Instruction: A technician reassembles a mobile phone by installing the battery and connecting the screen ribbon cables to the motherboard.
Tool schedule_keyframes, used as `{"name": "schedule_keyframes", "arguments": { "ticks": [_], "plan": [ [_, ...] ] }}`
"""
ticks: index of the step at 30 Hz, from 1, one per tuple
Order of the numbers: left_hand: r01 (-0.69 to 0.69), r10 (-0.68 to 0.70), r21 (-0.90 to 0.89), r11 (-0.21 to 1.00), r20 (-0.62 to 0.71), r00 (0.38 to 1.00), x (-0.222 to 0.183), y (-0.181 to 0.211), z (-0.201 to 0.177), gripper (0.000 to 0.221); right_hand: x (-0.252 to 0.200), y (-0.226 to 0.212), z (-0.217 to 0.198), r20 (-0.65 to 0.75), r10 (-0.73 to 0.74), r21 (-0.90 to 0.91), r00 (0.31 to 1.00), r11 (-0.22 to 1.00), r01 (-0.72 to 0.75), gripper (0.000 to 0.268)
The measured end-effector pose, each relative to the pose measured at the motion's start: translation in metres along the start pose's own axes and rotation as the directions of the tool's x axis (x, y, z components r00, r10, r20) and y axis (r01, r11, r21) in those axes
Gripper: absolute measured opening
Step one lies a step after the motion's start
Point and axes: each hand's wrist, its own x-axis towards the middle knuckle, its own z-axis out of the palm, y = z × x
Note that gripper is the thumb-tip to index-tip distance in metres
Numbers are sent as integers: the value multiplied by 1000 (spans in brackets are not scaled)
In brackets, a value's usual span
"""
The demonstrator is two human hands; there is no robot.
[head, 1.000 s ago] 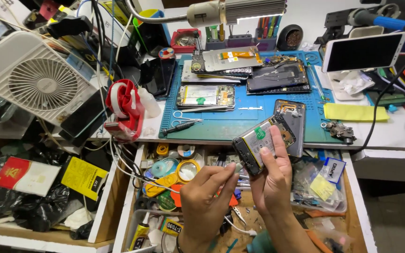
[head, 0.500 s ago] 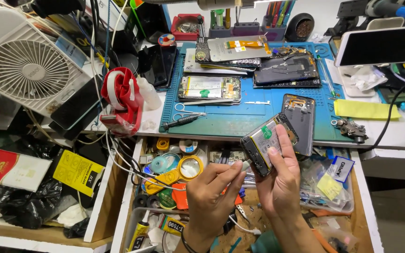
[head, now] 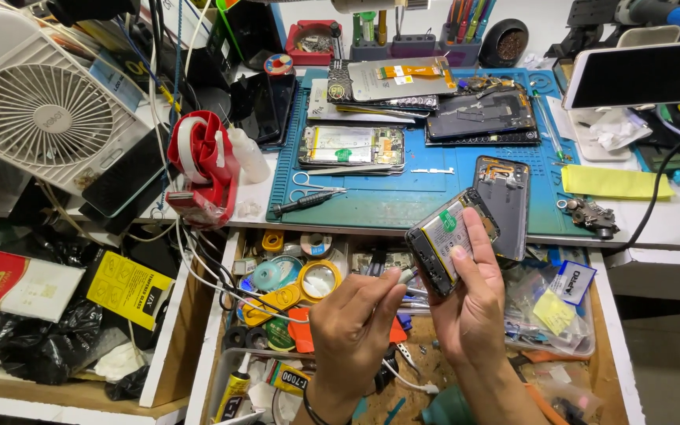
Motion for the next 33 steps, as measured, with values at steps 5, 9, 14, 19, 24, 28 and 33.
{"name": "schedule_keyframes", "arguments": {
  "ticks": [5,9,14,19,24,28,33],
  "plan": [
    [-22,22,25,999,-1,1000,2,1,-1,17,-1,-1,3,0,3,6,1000,1000,-3,70],
    [-31,31,33,999,13,999,3,1,0,18,-1,-1,4,-5,8,11,1000,1000,-8,69],
    [-39,37,59,997,26,999,1,-1,1,18,-1,-1,2,13,10,32,1000,999,-11,69],
    [-24,23,66,997,27,999,0,-2,1,18,0,0,0,27,8,65,1000,998,-10,70],
    [84,-87,42,996,63,994,-1,-2,0,19,0,2,0,27,1,61,1000,998,-2,71],
    [131,-138,92,987,82,987,-2,-3,0,21,-1,1,0,37,-7,52,999,999,5,71],
    [154,-162,100,983,79,984,-1,-1,-1,24,-1,1,3,23,-14,32,1000,999,13,71]
  ]
}}
